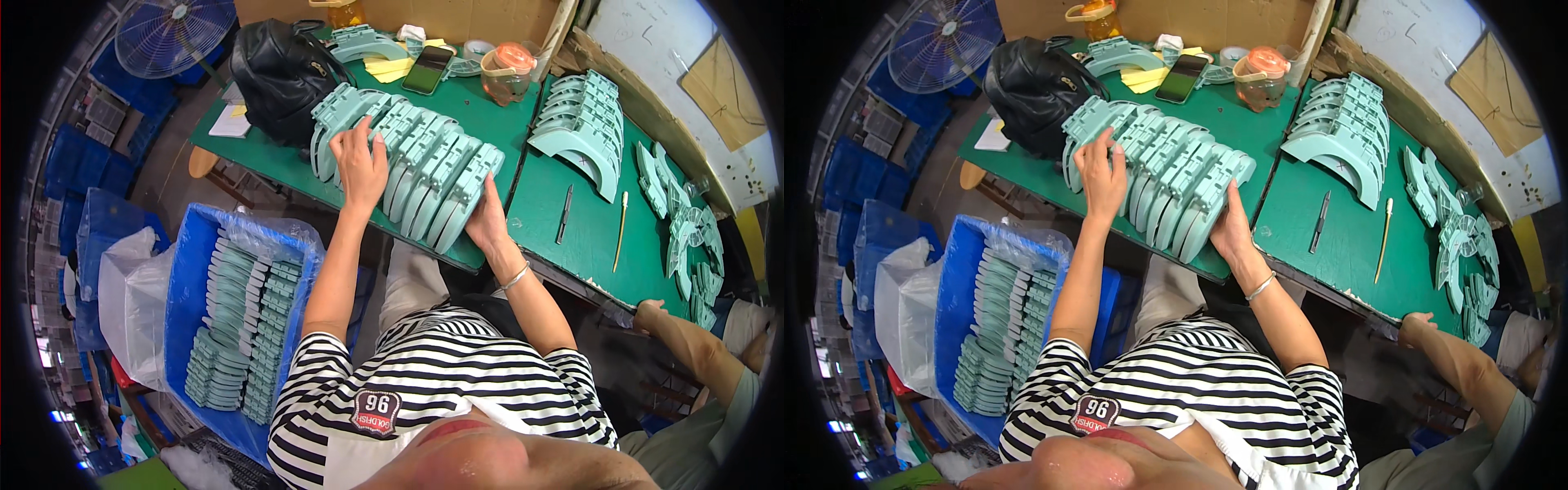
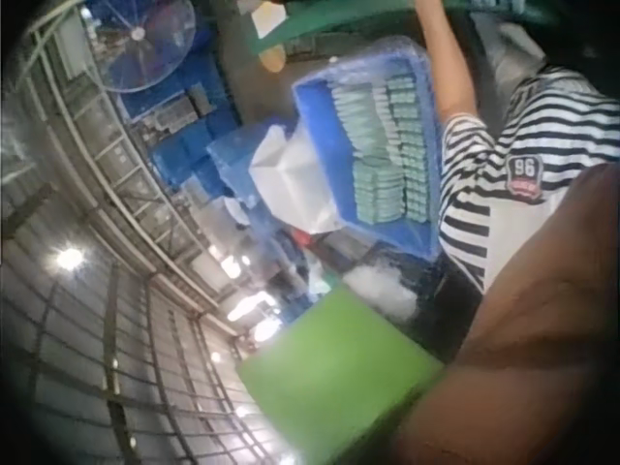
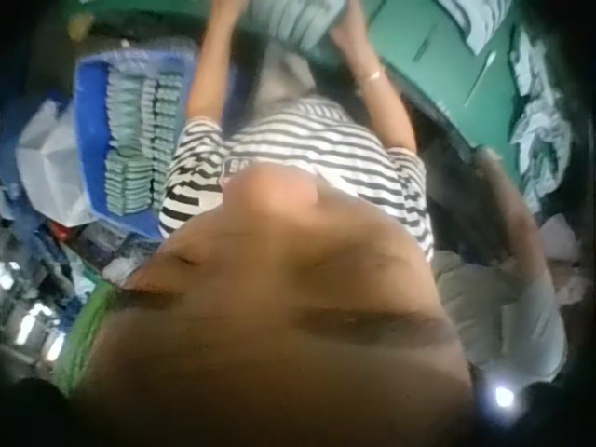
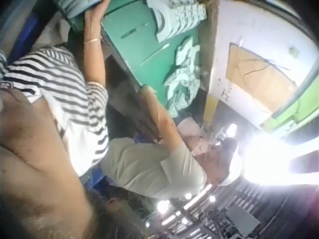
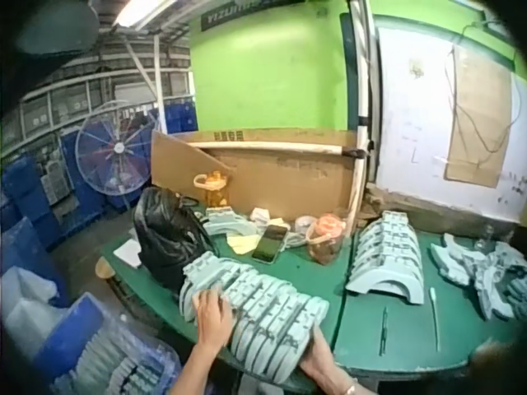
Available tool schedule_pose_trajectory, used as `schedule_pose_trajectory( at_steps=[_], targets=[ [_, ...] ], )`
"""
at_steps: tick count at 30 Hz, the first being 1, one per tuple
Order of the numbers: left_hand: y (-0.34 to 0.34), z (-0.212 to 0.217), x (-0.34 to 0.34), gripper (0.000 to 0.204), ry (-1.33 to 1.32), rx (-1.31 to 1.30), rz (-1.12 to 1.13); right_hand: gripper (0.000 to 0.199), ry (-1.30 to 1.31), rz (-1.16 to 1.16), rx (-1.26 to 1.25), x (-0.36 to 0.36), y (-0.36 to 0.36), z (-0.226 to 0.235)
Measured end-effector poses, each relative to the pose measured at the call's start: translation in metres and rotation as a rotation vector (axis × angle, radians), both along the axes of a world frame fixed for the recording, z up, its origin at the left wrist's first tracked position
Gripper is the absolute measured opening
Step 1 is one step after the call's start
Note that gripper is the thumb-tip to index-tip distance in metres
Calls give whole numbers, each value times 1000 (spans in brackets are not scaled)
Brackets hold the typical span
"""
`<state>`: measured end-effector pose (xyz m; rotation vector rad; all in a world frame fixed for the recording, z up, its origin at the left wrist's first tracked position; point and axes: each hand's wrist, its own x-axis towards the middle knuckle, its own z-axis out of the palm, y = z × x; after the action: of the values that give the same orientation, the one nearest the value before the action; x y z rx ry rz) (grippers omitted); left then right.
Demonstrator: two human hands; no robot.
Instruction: The person cleans and trims curved plastic parts using a cotton swab and a craft knife. The person then stacks the processed plastic parts and places them into a blue crate before trimming additional plastic parts with the knife.
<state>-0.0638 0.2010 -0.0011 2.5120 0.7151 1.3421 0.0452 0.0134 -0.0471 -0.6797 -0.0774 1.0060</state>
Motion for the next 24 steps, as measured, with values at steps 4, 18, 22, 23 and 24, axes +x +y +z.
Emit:
schedule_pose_trajectory(
  at_steps=[4,18,22,23,24],
  targets=[
    [17,1,-1,36,-112,-208,-6,56,-29,8,-18,6,3,-5],
    [102,-35,-12,54,-36,-402,245,57,-98,63,-35,-10,-1,-1],
    [130,-39,8,73,59,-1030,143,57,-118,17,-10,-11,3,7],
    [137,-36,6,68,59,-1143,-51,56,-136,10,9,-8,5,3],
    [151,-44,-1,60,-7,-1175,-171,56,-124,19,32,-8,9,-2]
  ],
)
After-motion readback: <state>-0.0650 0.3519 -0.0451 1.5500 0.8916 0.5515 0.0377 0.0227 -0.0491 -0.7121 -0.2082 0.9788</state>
